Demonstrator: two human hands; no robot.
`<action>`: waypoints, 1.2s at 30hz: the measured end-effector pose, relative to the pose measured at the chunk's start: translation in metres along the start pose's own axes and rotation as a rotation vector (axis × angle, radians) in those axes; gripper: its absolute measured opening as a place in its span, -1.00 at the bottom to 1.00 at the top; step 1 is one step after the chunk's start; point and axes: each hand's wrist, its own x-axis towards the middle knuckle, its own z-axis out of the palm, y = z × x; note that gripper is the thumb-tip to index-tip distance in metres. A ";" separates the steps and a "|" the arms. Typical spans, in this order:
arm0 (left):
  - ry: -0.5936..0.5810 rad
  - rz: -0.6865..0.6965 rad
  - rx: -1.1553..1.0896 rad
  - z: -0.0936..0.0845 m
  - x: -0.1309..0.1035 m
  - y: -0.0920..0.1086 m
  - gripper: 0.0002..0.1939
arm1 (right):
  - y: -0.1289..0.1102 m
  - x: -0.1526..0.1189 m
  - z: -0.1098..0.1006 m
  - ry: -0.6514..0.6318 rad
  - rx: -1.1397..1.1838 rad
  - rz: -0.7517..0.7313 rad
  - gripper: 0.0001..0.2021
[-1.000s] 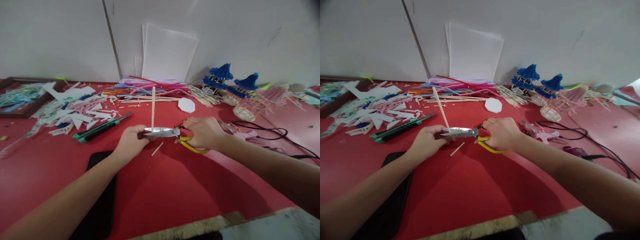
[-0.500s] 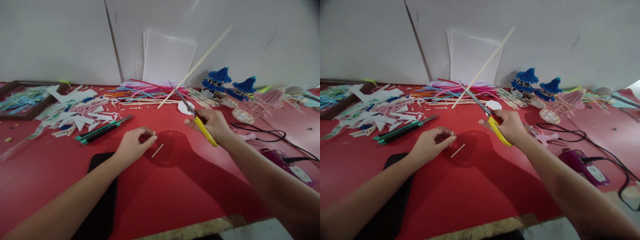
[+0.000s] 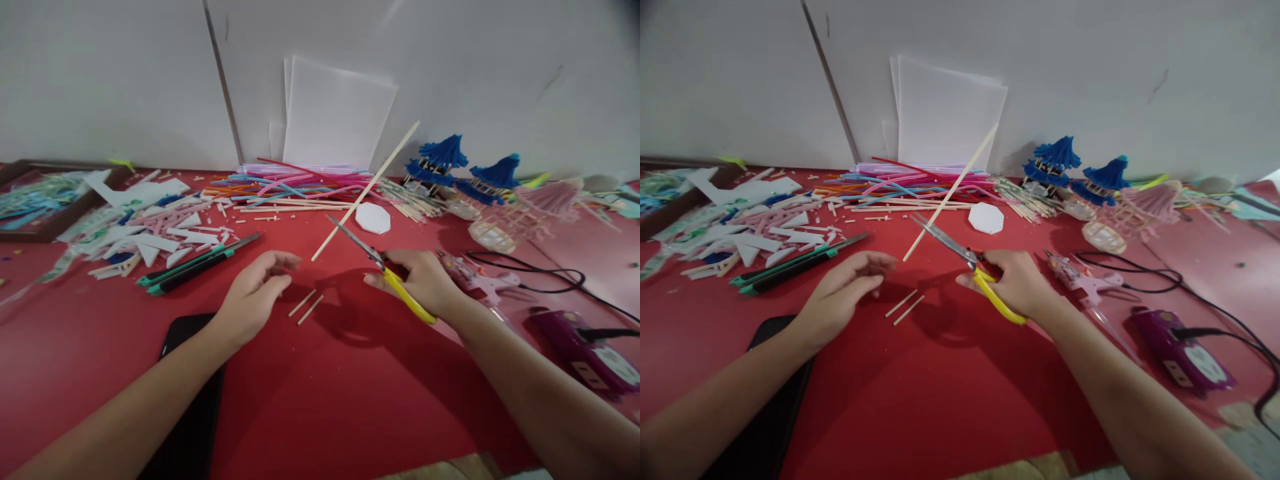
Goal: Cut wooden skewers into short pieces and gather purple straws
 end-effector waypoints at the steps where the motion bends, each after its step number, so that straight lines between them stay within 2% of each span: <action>1: 0.007 -0.022 -0.087 -0.001 0.000 0.001 -0.78 | -0.001 -0.001 0.001 0.002 -0.039 -0.022 -0.55; 6: -0.038 -0.038 -0.243 0.002 0.000 0.003 -0.78 | -0.013 -0.007 0.009 -0.016 -0.187 -0.100 -0.58; 11: 0.070 -0.007 -0.198 0.004 0.000 0.004 -0.83 | -0.024 -0.011 0.014 -0.040 -0.192 -0.140 -0.61; 17: 0.038 0.112 -0.193 0.002 -0.007 0.008 -0.92 | -0.030 -0.014 0.015 -0.073 -0.179 -0.129 -0.61; 23: 0.033 0.244 -0.045 0.002 -0.008 0.009 -0.93 | -0.036 -0.015 0.014 -0.082 -0.139 -0.127 -0.63; 28: -0.021 0.407 -0.004 0.002 -0.007 0.007 -0.88 | -0.044 -0.018 0.013 -0.101 -0.123 -0.209 -0.60; 31: -0.040 0.435 0.012 0.002 -0.008 0.006 -0.84 | -0.047 -0.020 0.015 -0.120 -0.127 -0.206 -0.67; 36: -0.034 0.504 0.049 0.002 -0.008 0.007 -0.89 | -0.050 -0.023 0.020 -0.152 -0.191 -0.128 -0.80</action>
